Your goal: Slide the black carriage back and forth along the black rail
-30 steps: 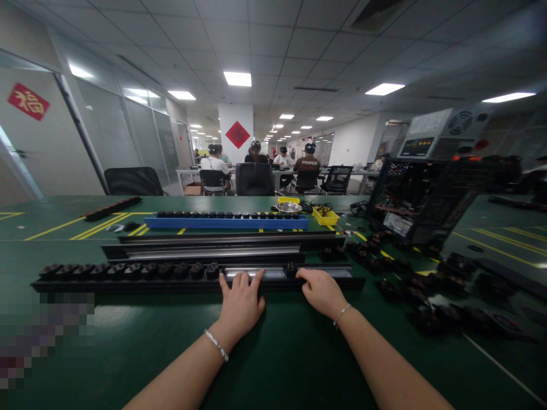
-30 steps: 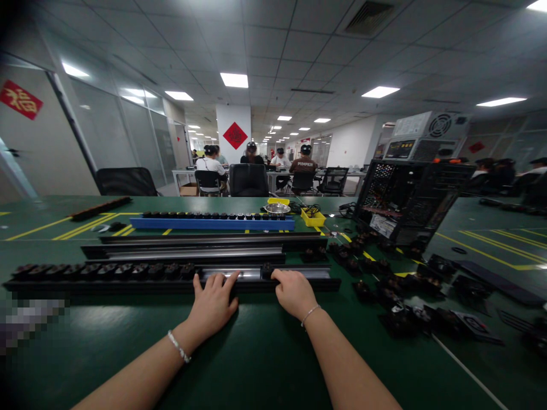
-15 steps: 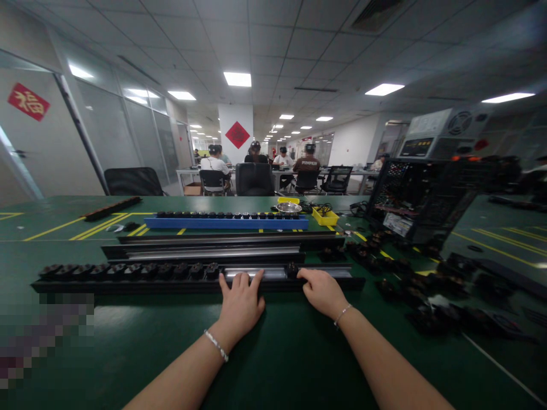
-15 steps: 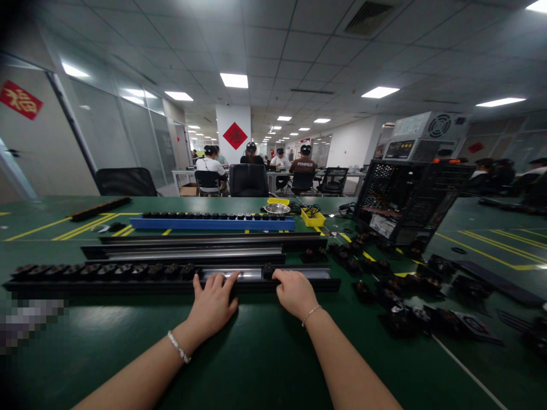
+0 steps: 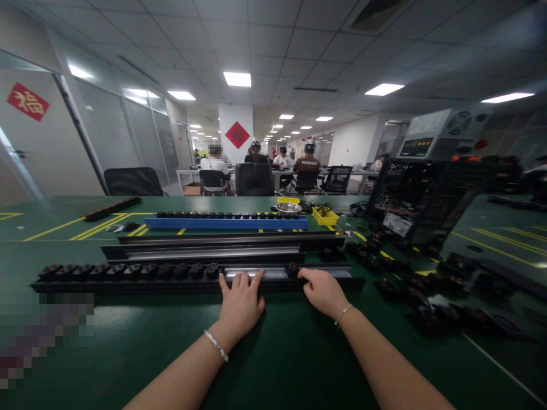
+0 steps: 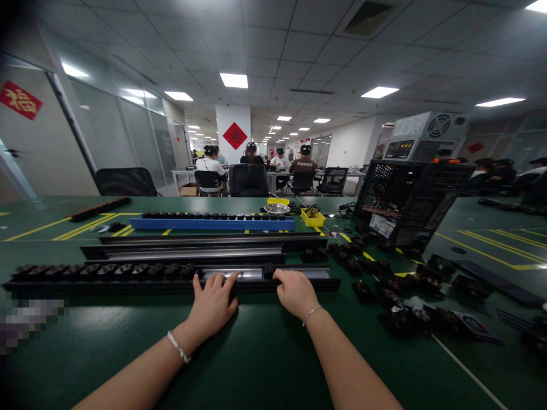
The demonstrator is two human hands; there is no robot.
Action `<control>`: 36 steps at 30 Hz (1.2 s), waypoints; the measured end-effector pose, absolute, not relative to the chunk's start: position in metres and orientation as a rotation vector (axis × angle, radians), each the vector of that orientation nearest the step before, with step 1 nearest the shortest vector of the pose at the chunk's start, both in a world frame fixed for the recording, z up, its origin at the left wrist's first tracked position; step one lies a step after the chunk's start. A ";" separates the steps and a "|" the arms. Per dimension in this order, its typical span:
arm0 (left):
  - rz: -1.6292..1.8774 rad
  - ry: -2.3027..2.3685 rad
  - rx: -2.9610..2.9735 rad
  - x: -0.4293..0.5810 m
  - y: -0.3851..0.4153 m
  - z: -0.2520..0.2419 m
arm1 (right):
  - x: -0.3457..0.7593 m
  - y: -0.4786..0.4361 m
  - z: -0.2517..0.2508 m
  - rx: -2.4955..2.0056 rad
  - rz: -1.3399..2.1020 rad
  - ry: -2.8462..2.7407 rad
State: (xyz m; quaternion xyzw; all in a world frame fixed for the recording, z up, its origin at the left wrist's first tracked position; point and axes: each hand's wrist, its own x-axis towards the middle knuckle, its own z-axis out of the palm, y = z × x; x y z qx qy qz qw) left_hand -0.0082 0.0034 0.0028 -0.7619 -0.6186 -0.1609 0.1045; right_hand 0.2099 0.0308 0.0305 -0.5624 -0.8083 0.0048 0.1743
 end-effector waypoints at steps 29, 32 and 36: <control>-0.457 -1.824 -2.244 -0.009 0.003 0.002 | 0.217 0.033 0.030 -1.652 0.007 -2.239; -0.465 -1.815 -2.243 -0.009 0.003 0.001 | 0.220 0.034 0.030 -1.656 0.005 -2.226; -0.484 -1.803 -2.231 -0.010 0.004 0.000 | 0.223 0.035 0.029 -1.638 -0.008 -2.237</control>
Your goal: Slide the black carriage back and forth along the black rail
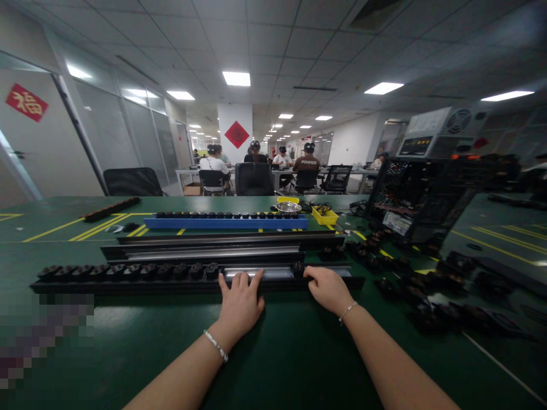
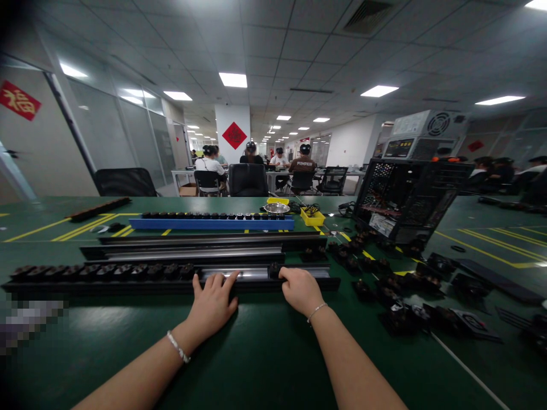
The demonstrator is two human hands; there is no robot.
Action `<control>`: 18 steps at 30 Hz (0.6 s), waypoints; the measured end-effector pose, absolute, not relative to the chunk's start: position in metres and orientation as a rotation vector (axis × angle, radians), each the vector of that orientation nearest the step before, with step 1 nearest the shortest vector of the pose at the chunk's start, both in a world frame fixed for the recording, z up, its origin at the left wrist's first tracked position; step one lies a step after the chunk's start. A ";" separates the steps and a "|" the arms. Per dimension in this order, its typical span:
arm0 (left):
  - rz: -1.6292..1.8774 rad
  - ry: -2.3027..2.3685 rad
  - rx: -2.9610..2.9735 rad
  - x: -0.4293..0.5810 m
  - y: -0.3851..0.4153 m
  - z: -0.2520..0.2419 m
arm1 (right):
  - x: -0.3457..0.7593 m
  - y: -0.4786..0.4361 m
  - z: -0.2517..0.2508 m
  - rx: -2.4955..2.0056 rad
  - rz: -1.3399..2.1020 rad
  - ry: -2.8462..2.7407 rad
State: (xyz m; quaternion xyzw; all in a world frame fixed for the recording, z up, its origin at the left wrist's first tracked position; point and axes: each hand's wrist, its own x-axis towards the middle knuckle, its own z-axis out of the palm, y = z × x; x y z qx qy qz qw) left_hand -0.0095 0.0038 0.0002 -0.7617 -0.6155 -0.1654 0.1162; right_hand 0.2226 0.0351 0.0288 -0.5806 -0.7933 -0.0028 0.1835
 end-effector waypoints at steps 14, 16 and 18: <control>-0.462 -1.828 -2.252 -0.009 0.003 0.003 | 0.228 0.036 0.026 -1.572 -0.081 -2.179; -0.440 -1.846 -2.256 -0.009 0.003 0.004 | 0.229 0.036 0.026 -1.554 -0.071 -2.162; -0.423 -1.862 -2.258 -0.008 0.002 0.005 | 0.230 0.036 0.026 -1.540 -0.072 -2.151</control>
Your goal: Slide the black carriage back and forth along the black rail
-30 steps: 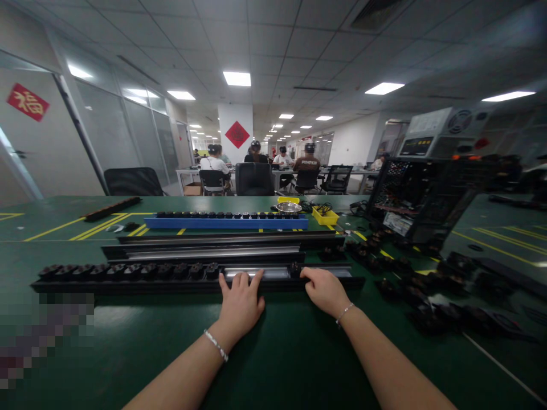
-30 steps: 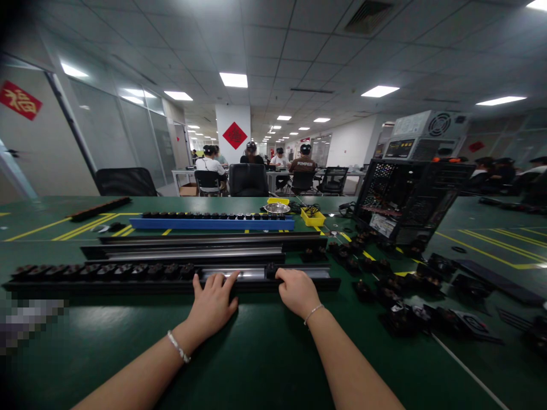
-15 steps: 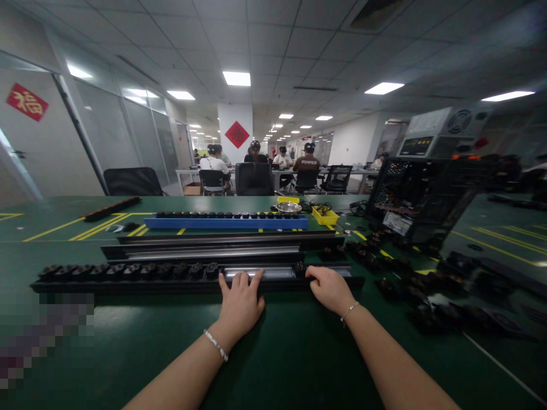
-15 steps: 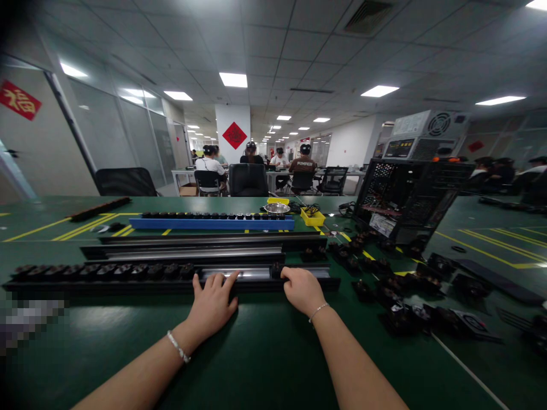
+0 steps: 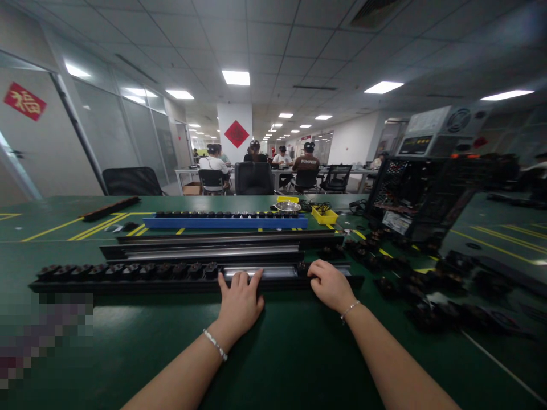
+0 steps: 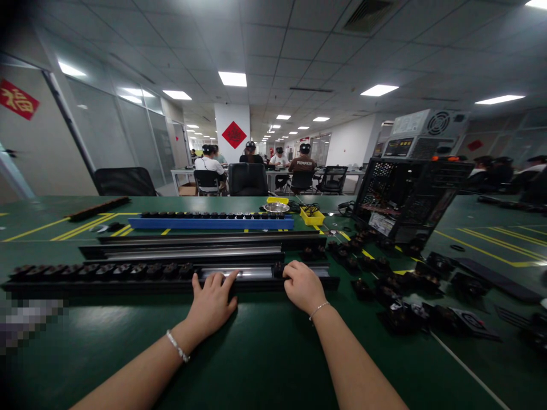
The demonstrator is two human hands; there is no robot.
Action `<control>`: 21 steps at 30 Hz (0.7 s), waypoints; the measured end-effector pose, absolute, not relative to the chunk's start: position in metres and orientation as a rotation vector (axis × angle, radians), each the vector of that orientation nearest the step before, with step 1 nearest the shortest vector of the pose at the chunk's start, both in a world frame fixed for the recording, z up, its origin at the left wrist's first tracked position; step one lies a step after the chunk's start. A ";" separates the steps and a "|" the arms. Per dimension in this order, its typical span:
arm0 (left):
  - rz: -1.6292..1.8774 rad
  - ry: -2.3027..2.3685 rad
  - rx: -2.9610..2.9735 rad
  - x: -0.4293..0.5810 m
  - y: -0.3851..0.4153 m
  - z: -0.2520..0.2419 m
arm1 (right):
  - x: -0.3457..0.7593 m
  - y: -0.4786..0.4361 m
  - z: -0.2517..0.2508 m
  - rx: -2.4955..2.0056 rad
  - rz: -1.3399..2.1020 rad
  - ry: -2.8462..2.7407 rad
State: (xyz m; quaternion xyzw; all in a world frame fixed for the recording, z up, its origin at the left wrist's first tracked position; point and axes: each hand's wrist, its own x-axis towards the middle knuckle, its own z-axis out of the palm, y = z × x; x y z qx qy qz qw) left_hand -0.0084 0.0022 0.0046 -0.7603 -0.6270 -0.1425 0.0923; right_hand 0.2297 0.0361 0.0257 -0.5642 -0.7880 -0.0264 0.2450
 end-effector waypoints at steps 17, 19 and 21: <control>-0.444 -1.833 -2.245 -0.007 0.001 0.005 | 0.236 0.037 0.022 -1.520 -0.092 -1.904; -0.433 -1.845 -2.245 -0.007 0.001 0.006 | 0.232 0.040 0.020 -1.524 -0.086 -1.813; -0.428 -1.855 -2.243 -0.006 0.001 0.007 | 0.226 0.042 0.017 -1.564 -0.095 -1.763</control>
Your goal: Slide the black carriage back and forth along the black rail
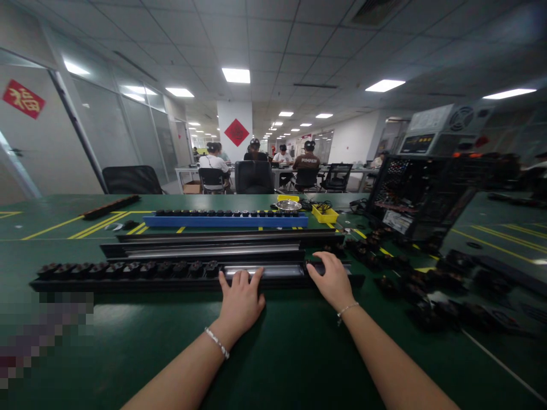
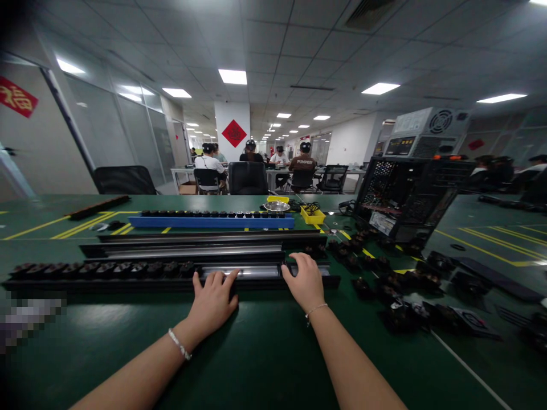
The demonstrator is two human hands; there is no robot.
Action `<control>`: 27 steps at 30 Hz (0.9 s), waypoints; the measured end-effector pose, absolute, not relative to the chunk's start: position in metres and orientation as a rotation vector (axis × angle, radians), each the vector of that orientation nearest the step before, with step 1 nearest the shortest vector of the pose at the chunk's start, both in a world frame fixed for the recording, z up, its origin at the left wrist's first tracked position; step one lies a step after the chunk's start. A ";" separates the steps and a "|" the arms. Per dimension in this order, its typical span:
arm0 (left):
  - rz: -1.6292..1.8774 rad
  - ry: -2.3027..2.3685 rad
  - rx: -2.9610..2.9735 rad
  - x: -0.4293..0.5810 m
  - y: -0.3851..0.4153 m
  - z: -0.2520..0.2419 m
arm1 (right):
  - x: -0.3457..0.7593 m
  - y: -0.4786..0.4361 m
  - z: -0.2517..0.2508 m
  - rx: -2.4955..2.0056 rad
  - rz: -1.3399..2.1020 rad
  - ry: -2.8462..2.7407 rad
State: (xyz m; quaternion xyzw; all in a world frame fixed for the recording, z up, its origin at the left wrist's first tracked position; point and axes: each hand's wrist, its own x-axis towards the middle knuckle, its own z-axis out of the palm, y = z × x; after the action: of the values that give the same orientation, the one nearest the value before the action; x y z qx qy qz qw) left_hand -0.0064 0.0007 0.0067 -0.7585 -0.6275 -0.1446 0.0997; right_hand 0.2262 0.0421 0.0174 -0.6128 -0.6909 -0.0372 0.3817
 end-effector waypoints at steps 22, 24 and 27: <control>-0.419 -1.861 -2.240 -0.007 0.000 0.007 | 0.221 0.041 0.019 -1.831 -0.148 -1.722; -0.404 -1.875 -2.239 -0.006 0.000 0.008 | 0.221 0.041 0.019 -1.839 -0.150 -1.713; -0.385 -1.892 -2.259 -0.006 -0.001 0.011 | 0.222 0.041 0.019 -1.833 -0.164 -1.696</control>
State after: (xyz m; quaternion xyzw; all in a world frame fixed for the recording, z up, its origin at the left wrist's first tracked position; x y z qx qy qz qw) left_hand -0.0060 -0.0010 0.0107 -0.7574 -0.6345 -0.1292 0.0846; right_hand 0.2221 0.0407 0.0193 -0.6954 -0.6435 -0.0621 0.3140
